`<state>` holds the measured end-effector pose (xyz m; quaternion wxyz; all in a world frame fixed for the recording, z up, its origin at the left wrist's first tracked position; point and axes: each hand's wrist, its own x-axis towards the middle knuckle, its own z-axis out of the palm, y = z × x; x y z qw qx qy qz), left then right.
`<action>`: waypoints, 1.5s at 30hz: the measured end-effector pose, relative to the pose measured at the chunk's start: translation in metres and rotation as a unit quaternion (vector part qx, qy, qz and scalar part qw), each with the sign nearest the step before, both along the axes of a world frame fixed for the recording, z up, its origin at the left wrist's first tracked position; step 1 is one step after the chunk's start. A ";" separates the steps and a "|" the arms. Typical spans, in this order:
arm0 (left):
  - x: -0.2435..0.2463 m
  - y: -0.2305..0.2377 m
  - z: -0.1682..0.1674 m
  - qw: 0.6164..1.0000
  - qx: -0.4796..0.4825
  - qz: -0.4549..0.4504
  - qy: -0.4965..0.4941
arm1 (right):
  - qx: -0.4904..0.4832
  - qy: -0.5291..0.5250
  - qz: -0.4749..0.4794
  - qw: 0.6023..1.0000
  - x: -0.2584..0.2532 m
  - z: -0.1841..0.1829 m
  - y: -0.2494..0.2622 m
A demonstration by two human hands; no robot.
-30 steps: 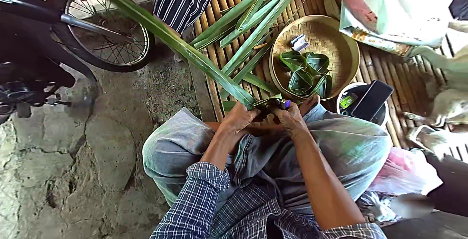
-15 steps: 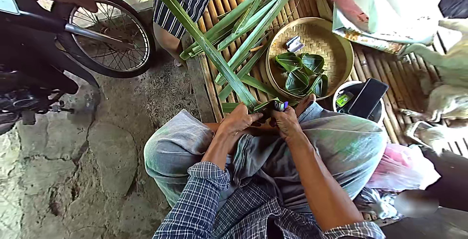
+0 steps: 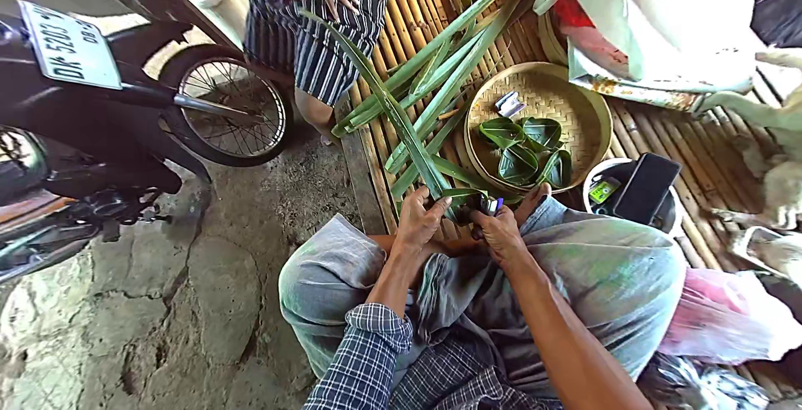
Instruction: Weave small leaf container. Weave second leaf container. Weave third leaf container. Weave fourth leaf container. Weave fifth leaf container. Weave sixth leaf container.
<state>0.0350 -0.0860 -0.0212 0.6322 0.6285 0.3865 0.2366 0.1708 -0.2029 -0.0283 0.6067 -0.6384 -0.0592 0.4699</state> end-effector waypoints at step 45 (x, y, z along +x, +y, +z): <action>0.000 -0.008 0.002 0.994 -0.054 0.075 -0.063 | 0.037 -0.086 0.015 0.996 -0.003 -0.004 -0.009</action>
